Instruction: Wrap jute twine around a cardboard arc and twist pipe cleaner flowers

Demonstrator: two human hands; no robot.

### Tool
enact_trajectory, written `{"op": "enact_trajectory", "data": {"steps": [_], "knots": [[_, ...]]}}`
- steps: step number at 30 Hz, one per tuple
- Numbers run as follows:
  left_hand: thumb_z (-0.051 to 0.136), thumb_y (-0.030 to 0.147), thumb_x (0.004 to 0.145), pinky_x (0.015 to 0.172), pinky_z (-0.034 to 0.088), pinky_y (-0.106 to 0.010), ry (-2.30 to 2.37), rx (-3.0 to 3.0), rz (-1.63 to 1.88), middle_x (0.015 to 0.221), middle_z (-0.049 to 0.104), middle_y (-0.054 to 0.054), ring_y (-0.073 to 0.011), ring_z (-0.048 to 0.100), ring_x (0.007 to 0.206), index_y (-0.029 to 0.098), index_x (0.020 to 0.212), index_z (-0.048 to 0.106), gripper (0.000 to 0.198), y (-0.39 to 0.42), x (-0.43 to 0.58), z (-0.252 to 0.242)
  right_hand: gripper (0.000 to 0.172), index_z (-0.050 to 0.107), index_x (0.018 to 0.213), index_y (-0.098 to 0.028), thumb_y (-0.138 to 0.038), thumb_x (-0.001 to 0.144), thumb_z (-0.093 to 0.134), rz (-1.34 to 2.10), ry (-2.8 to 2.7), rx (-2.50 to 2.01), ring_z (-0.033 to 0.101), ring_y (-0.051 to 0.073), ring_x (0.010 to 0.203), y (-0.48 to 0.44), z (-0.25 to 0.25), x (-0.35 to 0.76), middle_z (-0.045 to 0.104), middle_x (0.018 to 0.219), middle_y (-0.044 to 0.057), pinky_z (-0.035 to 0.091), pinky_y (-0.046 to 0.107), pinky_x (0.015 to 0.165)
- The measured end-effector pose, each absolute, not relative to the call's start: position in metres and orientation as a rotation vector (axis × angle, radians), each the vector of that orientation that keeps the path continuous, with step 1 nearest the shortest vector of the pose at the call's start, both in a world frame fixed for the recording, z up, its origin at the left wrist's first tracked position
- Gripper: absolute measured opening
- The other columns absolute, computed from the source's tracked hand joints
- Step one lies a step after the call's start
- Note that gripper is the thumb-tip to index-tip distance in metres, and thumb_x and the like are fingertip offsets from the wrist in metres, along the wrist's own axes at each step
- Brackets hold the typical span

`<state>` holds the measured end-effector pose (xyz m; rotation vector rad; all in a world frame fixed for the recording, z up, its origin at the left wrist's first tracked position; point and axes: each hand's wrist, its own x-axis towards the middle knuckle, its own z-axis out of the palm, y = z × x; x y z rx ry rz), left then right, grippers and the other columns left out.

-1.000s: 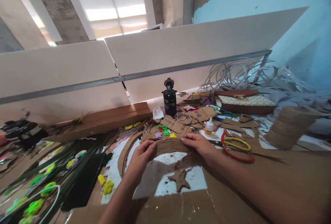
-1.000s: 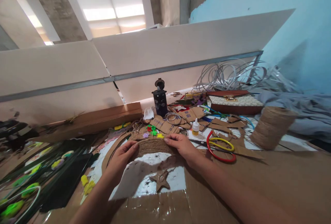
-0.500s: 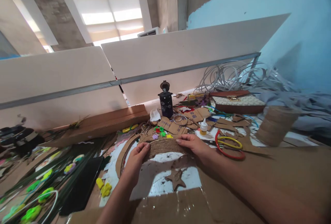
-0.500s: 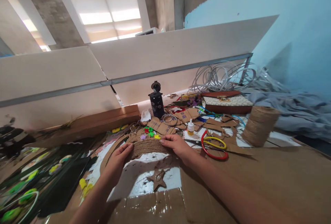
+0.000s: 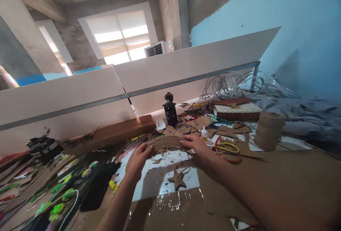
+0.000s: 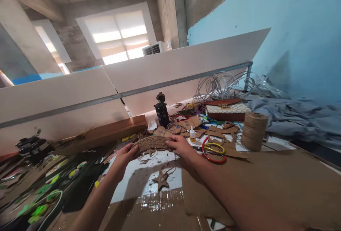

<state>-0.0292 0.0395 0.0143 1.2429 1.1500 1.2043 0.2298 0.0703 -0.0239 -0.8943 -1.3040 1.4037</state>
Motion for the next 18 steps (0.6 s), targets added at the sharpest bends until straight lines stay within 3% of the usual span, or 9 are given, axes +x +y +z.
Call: {"op": "enact_trajectory", "data": {"steps": [4,13,18], "knots": [[0.089,0.045,0.059,0.075,0.053,-0.030,1.162,1.149,1.226,0.087,0.075,-0.005,-0.0203,0.069,0.078,0.018,0.088,0.071,0.043,0.019,-0.030,0.007,0.040,0.070,0.081,-0.018,-0.051,0.063,0.084,1.436,-1.334,-0.880,0.061,0.017,0.064,0.065,-0.019,0.233,0.070,0.072,0.003,0.046,0.029,0.063],[0.094,0.034,0.048,0.066,0.054,-0.028,1.142,1.017,1.261,0.073,0.071,-0.003,-0.0203,0.071,0.070,0.018,0.078,0.065,0.044,-0.011,-0.017,-0.022,0.034,0.075,0.084,-0.016,-0.043,0.064,0.084,1.410,-1.359,-0.875,0.065,0.021,0.068,0.016,-0.032,0.258,0.073,0.075,0.006,0.049,0.033,0.067],[0.087,0.044,0.063,0.061,0.052,-0.028,1.100,1.004,1.249,0.082,0.071,-0.005,-0.0190,0.069,0.070,0.020,0.094,0.069,0.044,-0.047,-0.001,-0.028,0.031,0.076,0.091,-0.020,-0.036,0.064,0.077,1.312,-1.349,-0.891,0.066,0.023,0.076,-0.002,-0.054,0.269,0.075,0.086,0.005,0.049,0.033,0.070]]}}
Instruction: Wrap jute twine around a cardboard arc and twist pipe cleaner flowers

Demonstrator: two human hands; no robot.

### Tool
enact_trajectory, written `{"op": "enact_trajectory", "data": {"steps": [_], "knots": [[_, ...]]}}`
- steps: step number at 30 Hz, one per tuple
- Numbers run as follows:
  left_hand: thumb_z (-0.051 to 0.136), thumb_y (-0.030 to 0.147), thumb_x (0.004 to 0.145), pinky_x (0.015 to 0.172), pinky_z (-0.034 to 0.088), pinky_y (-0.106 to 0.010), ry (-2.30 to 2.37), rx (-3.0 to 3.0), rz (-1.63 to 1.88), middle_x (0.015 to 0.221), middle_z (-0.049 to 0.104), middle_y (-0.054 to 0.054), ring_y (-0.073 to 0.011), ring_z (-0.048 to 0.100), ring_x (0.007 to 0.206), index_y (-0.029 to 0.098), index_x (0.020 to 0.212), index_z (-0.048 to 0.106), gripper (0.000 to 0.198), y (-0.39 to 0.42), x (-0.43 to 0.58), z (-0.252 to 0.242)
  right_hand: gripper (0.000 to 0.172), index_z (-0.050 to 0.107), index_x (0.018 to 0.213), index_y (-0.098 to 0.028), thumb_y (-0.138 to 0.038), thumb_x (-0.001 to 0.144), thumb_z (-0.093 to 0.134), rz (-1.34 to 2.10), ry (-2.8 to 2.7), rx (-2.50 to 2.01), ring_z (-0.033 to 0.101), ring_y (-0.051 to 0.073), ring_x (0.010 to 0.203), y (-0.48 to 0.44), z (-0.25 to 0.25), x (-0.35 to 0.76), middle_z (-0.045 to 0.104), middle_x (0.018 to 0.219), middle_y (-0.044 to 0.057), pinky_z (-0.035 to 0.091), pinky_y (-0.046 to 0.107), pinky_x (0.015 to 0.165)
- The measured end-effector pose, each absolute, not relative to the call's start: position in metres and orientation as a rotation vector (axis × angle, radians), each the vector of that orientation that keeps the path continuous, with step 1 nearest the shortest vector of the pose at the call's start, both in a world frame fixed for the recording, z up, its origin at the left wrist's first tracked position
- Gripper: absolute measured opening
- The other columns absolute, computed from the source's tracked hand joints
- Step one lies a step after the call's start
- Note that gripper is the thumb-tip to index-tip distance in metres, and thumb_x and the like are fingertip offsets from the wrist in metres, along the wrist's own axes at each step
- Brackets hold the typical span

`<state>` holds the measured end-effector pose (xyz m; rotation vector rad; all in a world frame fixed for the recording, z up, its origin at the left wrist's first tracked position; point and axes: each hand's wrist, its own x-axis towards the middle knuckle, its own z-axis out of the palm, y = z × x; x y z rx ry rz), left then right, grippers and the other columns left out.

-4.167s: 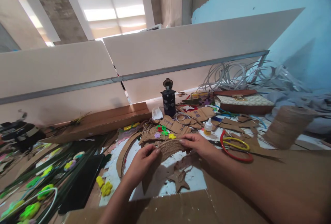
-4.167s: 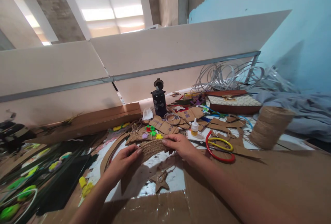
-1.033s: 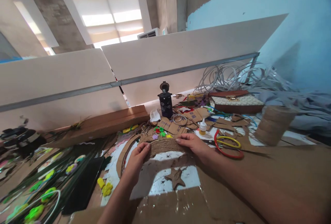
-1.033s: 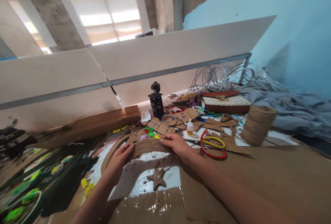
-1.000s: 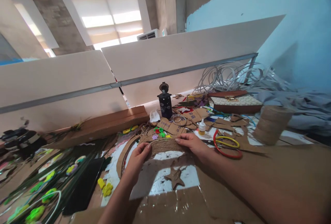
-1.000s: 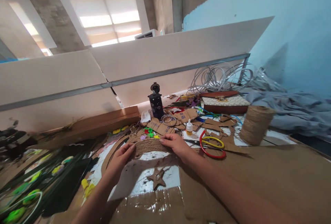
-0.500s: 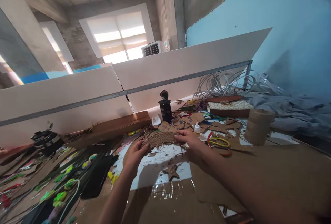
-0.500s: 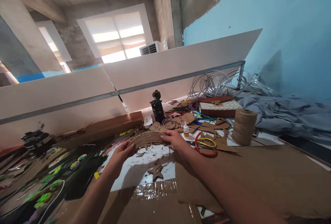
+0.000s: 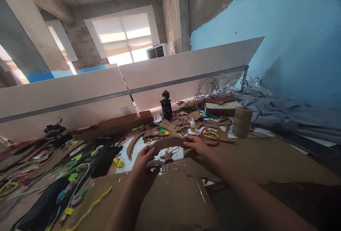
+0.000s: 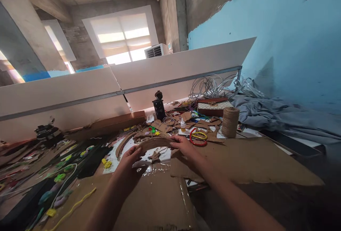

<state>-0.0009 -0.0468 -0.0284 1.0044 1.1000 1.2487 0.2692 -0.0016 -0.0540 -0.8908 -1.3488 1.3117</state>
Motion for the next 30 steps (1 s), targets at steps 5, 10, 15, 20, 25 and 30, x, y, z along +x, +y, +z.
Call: {"op": "enact_trajectory", "data": {"steps": [5,10,15,20,25,30], "knots": [[0.075,0.057,0.074,0.056,0.046,-0.024,1.067,0.994,1.200,0.099,0.072,-0.008,-0.0195,0.068,0.077,0.023,0.106,0.069,0.047,-0.071,0.004,-0.025,0.022,0.075,0.083,-0.023,-0.029,0.063,0.070,1.188,-1.366,-0.881,0.067,0.025,0.085,-0.007,-0.062,0.270,0.075,0.087,0.003,0.050,0.037,0.080],[0.081,0.050,0.070,0.059,0.046,-0.026,1.018,1.012,1.148,0.095,0.074,-0.012,-0.0199,0.067,0.074,0.018,0.094,0.072,0.041,-0.068,0.009,-0.022,0.015,0.074,0.073,-0.024,-0.021,0.061,0.066,1.014,-1.394,-0.849,0.053,0.032,0.125,-0.010,-0.059,0.272,0.067,0.124,0.006,0.032,0.045,0.110],[0.086,0.043,0.066,0.065,0.048,-0.029,0.997,1.008,1.113,0.093,0.075,-0.012,-0.0214,0.068,0.077,0.018,0.092,0.072,0.039,-0.071,0.013,-0.021,0.013,0.074,0.070,-0.025,-0.021,0.061,0.067,0.941,-1.379,-0.843,0.045,0.031,0.134,-0.008,-0.061,0.276,0.061,0.131,0.006,0.027,0.043,0.114],[0.084,0.041,0.070,0.065,0.051,-0.031,0.974,1.017,1.044,0.094,0.074,-0.011,-0.0236,0.069,0.080,0.020,0.098,0.071,0.037,-0.081,0.013,-0.013,0.018,0.076,0.078,-0.025,-0.032,0.061,0.077,0.990,-1.279,-0.860,0.047,0.031,0.132,-0.005,-0.067,0.279,0.061,0.133,0.005,0.033,0.040,0.110],[0.085,0.037,0.071,0.065,0.054,-0.031,0.919,1.007,1.043,0.107,0.073,-0.017,-0.0280,0.071,0.089,0.016,0.106,0.070,0.044,-0.085,0.017,-0.014,0.041,0.074,0.096,-0.022,-0.051,0.067,0.079,1.172,-1.180,-0.921,0.067,0.029,0.092,-0.005,-0.071,0.280,0.075,0.099,0.007,0.050,0.037,0.079],[0.084,0.038,0.072,0.060,0.050,-0.024,0.950,0.965,1.174,0.088,0.074,-0.010,-0.0193,0.070,0.072,0.016,0.087,0.069,0.031,-0.077,0.016,-0.025,0.048,0.074,0.091,-0.021,-0.058,0.062,0.083,1.255,-1.155,-0.952,0.067,0.027,0.083,-0.010,-0.067,0.278,0.076,0.091,0.005,0.048,0.033,0.069]]}}
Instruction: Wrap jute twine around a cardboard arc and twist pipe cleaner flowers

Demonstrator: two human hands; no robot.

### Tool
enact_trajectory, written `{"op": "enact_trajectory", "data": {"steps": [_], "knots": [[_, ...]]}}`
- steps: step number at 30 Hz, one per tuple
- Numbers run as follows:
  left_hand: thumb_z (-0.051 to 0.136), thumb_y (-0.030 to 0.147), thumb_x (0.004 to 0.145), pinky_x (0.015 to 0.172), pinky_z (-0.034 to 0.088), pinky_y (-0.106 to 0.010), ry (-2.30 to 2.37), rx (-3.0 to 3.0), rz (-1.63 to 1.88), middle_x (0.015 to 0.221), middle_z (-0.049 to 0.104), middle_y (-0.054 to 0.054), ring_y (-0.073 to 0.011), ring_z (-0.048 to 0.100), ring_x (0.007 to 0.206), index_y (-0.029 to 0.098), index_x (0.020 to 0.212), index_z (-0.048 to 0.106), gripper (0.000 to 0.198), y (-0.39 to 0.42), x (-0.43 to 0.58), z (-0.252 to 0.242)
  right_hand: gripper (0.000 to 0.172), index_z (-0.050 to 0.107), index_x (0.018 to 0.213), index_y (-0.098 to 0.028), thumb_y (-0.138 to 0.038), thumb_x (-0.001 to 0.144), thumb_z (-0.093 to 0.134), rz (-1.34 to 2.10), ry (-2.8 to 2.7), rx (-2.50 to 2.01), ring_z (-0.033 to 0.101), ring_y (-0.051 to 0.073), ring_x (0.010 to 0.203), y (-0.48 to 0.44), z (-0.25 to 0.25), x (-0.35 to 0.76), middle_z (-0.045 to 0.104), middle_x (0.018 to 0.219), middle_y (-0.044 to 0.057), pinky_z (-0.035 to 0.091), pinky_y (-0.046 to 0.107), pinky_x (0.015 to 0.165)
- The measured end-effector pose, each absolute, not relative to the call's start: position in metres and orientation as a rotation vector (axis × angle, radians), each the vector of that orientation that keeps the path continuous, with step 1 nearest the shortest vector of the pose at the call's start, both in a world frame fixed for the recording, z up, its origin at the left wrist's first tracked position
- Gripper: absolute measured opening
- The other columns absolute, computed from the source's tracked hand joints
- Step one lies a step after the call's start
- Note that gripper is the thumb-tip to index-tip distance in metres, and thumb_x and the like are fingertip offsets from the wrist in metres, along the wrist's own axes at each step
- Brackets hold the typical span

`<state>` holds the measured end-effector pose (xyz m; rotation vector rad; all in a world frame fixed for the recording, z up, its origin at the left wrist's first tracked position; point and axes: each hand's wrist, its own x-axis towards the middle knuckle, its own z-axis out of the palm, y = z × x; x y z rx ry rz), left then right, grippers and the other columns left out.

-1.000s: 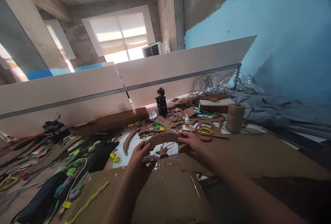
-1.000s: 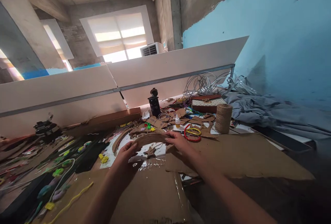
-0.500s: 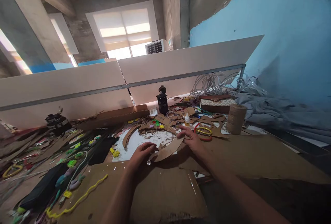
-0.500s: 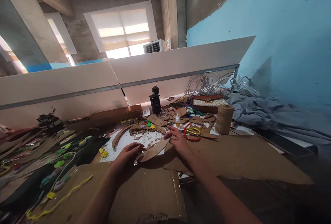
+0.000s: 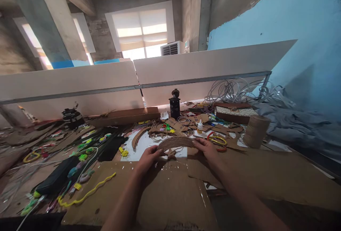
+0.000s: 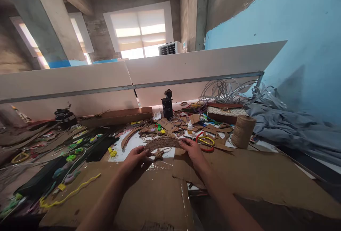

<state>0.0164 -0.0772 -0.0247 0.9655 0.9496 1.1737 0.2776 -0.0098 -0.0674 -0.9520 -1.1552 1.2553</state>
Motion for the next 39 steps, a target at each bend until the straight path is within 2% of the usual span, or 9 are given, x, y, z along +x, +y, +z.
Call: {"op": "enact_trajectory", "data": {"steps": [6,18,26,34,37,39], "knots": [[0.085,0.039,0.067,0.058,0.049,-0.025,0.998,0.981,1.234,0.077,0.072,-0.006,-0.0177,0.068,0.064,0.017,0.083,0.068,0.032,-0.072,0.012,-0.029,0.046,0.073,0.081,-0.020,-0.055,0.055,0.088,1.315,-1.132,-0.996,0.066,0.025,0.077,-0.014,-0.061,0.278,0.074,0.080,0.004,0.047,0.032,0.066],[0.085,0.038,0.066,0.053,0.046,-0.023,1.005,0.957,1.272,0.082,0.073,-0.005,-0.0168,0.069,0.060,0.018,0.091,0.068,0.036,-0.072,0.013,-0.029,0.049,0.073,0.079,-0.019,-0.055,0.049,0.090,1.364,-1.153,-1.003,0.068,0.025,0.071,-0.010,-0.068,0.279,0.074,0.075,0.004,0.051,0.035,0.068],[0.086,0.034,0.066,0.056,0.049,-0.026,0.977,0.951,1.257,0.083,0.074,-0.007,-0.0184,0.068,0.062,0.018,0.087,0.070,0.031,-0.073,0.013,-0.024,0.050,0.074,0.080,-0.018,-0.055,0.049,0.089,1.342,-1.171,-1.026,0.066,0.023,0.067,-0.012,-0.063,0.279,0.075,0.076,0.004,0.048,0.033,0.065],[0.081,0.036,0.071,0.051,0.045,-0.020,1.082,0.806,1.333,0.080,0.067,-0.001,-0.0135,0.064,0.064,0.022,0.094,0.066,0.031,-0.064,0.005,-0.026,0.056,0.077,0.086,-0.018,-0.066,0.058,0.081,1.278,-1.152,-1.034,0.067,0.027,0.082,-0.013,-0.060,0.278,0.076,0.086,0.006,0.048,0.033,0.071],[0.079,0.034,0.072,0.053,0.048,-0.021,1.083,0.811,1.336,0.084,0.067,-0.002,-0.0150,0.065,0.069,0.025,0.105,0.066,0.036,-0.067,0.005,-0.024,0.050,0.077,0.086,-0.021,-0.064,0.062,0.080,1.251,-1.138,-1.045,0.066,0.029,0.092,-0.015,-0.059,0.280,0.077,0.095,0.006,0.048,0.033,0.074],[0.076,0.034,0.074,0.054,0.050,-0.024,1.067,0.826,1.325,0.087,0.067,-0.003,-0.0162,0.065,0.069,0.028,0.113,0.065,0.041,-0.071,0.005,-0.021,0.046,0.076,0.083,-0.021,-0.062,0.061,0.081,1.253,-1.138,-1.052,0.066,0.029,0.090,-0.015,-0.060,0.280,0.077,0.094,0.006,0.049,0.033,0.072]]}}
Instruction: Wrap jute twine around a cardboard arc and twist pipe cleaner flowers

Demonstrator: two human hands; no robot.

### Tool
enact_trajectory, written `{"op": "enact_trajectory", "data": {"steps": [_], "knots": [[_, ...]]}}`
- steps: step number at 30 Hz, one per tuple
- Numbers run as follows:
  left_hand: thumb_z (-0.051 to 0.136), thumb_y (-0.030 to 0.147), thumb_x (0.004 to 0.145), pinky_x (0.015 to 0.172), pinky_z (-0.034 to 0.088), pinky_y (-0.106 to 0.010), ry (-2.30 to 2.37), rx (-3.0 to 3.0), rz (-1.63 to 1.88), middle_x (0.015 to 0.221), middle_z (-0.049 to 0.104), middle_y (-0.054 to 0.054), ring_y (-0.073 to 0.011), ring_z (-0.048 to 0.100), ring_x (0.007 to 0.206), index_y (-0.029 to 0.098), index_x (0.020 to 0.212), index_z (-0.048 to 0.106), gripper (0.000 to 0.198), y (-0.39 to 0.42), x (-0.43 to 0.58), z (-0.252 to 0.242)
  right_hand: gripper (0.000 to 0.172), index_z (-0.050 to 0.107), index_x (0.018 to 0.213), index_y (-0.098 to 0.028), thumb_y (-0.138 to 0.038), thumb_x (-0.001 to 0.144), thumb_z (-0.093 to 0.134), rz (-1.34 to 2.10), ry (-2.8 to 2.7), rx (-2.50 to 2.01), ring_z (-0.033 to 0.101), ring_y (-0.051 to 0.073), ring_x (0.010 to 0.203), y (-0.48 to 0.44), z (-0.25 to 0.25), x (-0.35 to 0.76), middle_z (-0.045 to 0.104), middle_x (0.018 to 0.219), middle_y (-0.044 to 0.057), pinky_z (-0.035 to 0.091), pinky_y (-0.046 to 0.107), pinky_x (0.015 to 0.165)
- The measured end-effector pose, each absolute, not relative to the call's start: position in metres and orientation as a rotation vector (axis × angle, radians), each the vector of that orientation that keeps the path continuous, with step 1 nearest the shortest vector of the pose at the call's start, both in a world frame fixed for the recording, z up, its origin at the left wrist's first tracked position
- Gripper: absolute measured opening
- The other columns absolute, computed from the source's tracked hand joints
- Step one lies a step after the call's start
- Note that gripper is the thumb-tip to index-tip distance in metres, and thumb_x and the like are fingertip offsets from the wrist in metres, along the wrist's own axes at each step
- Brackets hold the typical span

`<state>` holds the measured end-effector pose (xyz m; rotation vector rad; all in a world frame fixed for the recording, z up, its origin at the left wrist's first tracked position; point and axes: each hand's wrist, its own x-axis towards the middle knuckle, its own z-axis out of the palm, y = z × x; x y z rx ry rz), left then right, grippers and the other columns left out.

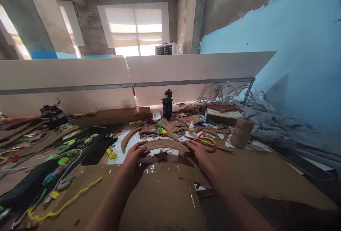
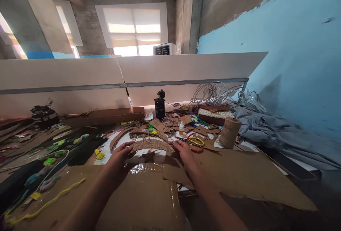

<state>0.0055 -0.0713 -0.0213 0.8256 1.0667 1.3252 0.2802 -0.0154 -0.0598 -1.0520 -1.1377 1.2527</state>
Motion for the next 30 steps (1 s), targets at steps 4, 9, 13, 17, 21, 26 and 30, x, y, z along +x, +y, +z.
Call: {"op": "enact_trajectory", "data": {"steps": [4,9,13,17,21,26,30], "knots": [[0.071,0.034,0.077,0.062,0.054,-0.030,1.094,0.905,1.305,0.086,0.067,-0.003,-0.0197,0.067,0.073,0.030,0.115,0.065,0.039,-0.078,0.000,-0.019,0.046,0.074,0.080,-0.021,-0.063,0.061,0.079,1.283,-1.140,-1.064,0.065,0.025,0.075,-0.013,-0.063,0.279,0.075,0.081,0.007,0.048,0.033,0.064],[0.080,0.028,0.058,0.071,0.052,-0.036,1.403,1.396,1.061,0.073,0.070,-0.006,-0.0283,0.065,0.075,0.022,0.071,0.075,0.015,-0.064,-0.038,-0.014,0.042,0.072,0.084,-0.022,-0.057,0.063,0.080,1.319,-1.160,-1.077,0.062,0.019,0.063,-0.013,-0.067,0.278,0.073,0.079,0.007,0.045,0.030,0.057],[0.082,0.037,0.059,0.089,0.047,-0.041,1.508,1.630,1.112,0.083,0.073,-0.009,-0.0352,0.063,0.093,0.026,0.064,0.077,0.013,-0.039,-0.065,-0.007,0.033,0.071,0.088,-0.025,-0.048,0.065,0.081,1.290,-1.228,-1.076,0.061,0.019,0.063,0.001,-0.056,0.281,0.072,0.080,0.004,0.044,0.029,0.055],[0.074,0.042,0.073,0.088,0.046,-0.043,1.538,1.927,1.165,0.082,0.073,-0.011,-0.0346,0.064,0.087,0.027,0.068,0.078,0.016,-0.009,-0.063,-0.015,0.040,0.072,0.091,-0.026,-0.039,0.057,0.087,1.161,-1.330,-1.027,0.065,0.025,0.087,0.048,-0.025,0.276,0.073,0.097,0.006,0.051,0.034,0.072],[0.066,0.040,0.081,0.082,0.047,-0.039,1.567,1.977,1.266,0.087,0.073,-0.011,-0.0318,0.065,0.085,0.028,0.071,0.074,0.017,0.010,-0.048,-0.038,0.056,0.068,0.102,-0.023,-0.037,0.052,0.090,1.018,-1.372,-1.023,0.064,0.031,0.104,0.114,-0.002,0.255,0.071,0.110,0.009,0.051,0.041,0.087],[0.061,0.036,0.083,0.078,0.048,-0.032,1.570,2.073,1.141,0.084,0.069,-0.007,-0.0264,0.064,0.086,0.025,0.073,0.067,0.016,0.014,-0.040,-0.061,0.078,0.059,0.119,-0.020,-0.033,0.049,0.090,0.870,-1.315,-1.148,0.056,0.041,0.123,0.200,-0.008,0.224,0.063,0.130,0.017,0.046,0.050,0.100],[0.053,0.040,0.089,0.077,0.049,-0.030,1.577,2.042,1.078,0.078,0.066,-0.006,-0.0228,0.062,0.080,0.024,0.070,0.063,0.027,0.021,-0.041,-0.069,0.089,0.054,0.127,-0.018,-0.031,0.048,0.092,0.755,-1.251,-1.196,0.045,0.041,0.134,0.257,-0.020,0.207,0.056,0.139,0.018,0.037,0.056,0.109]]}}
